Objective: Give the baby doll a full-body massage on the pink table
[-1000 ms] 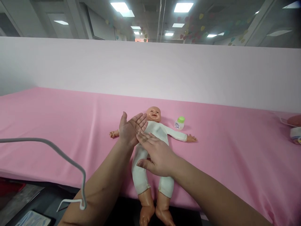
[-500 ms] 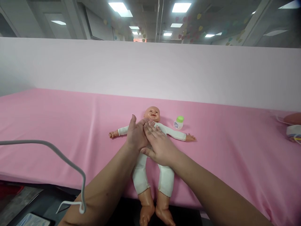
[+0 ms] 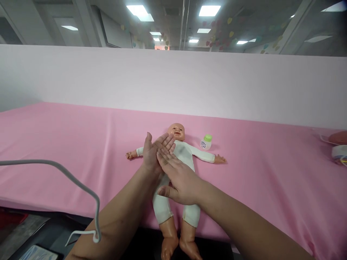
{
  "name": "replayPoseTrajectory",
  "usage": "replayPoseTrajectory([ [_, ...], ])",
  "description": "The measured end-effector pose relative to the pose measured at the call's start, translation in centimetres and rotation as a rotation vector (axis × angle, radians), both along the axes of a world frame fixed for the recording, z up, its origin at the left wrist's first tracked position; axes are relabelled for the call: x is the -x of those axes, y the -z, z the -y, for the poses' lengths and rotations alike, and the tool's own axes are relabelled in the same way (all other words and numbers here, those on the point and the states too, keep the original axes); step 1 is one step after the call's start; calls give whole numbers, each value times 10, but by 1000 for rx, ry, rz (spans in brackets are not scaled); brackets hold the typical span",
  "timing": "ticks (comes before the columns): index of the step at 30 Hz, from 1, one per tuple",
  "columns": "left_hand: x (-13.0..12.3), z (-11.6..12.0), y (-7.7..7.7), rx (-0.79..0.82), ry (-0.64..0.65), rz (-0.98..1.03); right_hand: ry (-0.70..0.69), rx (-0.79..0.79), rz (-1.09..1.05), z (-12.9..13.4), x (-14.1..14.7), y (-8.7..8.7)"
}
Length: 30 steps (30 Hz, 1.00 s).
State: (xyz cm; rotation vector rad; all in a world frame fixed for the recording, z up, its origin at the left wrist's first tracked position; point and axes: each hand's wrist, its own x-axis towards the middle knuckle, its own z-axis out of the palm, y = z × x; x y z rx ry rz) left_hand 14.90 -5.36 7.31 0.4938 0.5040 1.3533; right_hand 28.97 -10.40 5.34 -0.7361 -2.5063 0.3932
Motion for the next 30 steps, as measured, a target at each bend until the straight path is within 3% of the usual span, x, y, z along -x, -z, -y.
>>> replayPoseTrajectory([
  [6, -13, 6, 4, -28, 82, -76, 190, 2, 72, -18, -7, -2],
  [9, -10, 0, 11, -168, 85, -259, 289, 30, 58, -27, -21, -8],
  [14, 13, -10, 29, -432, -70, -973, 283, 116, 38, -32, -49, -11],
  [18, 30, -18, 48, -511, 12, -1435, 149, 197, 34, -18, -63, 5],
  [24, 32, -24, 65, -584, 151, -1588, -40, 245, -4, -1, -73, 23],
  [30, 31, -26, 69, -623, 214, -1633, 112, 181, 197, -49, -64, 24],
])
